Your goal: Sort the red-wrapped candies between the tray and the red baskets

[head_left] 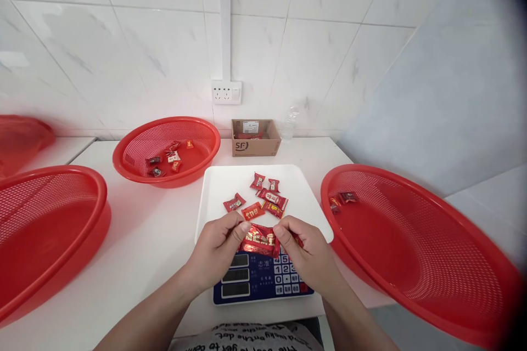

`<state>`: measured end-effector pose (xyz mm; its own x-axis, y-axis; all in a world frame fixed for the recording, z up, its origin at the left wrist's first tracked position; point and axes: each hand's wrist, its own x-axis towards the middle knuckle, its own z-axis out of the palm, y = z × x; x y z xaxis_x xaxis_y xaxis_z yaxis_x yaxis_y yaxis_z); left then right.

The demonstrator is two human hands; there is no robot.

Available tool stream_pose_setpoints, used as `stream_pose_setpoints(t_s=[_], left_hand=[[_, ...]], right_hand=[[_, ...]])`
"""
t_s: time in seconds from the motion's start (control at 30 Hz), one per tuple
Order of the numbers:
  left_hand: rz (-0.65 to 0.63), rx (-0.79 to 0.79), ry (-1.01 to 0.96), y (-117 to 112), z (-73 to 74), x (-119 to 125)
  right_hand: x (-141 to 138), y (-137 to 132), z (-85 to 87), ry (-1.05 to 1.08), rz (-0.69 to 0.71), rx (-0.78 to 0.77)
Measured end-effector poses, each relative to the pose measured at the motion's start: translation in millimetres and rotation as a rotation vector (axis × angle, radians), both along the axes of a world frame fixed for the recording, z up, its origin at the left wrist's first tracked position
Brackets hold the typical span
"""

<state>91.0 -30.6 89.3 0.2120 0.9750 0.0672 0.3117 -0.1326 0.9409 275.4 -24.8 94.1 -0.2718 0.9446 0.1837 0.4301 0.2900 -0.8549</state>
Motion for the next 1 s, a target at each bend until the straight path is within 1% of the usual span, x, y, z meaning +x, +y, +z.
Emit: stream_pose_setpoints(t_s=[0.13,0.2,0.3,0.37,0.47,0.57,0.67,0.77,0.87,0.93,1.0], left_hand=[[0.02,-0.014,0.019,-1,-1.1,0],[0.026,0.0,0.043,-1,-3.8,-1],[0.028,0.055,0.096,2,-5.4,-4],[0.072,0.108,0.144,10,-1.7,-8],[0.146,0.16,0.256,33,10.3,-19],[0.14,0.19,0.41,66,20.2,-28],[0.101,0.206,0.597,97,18.9,-32],[0.035,0.209,0.703,115,9.8,-29],[0.014,0.278,0.78,113,2.7,-22],[-0.017,0.314,0.811,103,1.5,-16],[-0.075,0.315,0.836,89,2.5,-11]], right_hand=[[1,-3,-0.1,0.037,0.102,-0.088],[1,-3,-2.0,0.016,0.127,-0.1],[4,-2,-4.5,-0.038,0.102,-0.086],[9,-1,-5.3,-0.057,0.063,-0.076],[17,0,-6.2,-0.062,-0.025,-0.076],[23,-1,-7.9,-0.058,-0.049,-0.077],[24,-4,-9.6,-0.063,-0.03,-0.071],[27,-6,-10.7,-0.077,-0.027,-0.076],[32,-8,-11.8,-0.085,-0.033,-0.082],[35,-9,-13.2,-0.09,-0.033,-0.079],[38,-9,-15.1,-0.102,-0.028,-0.068]])
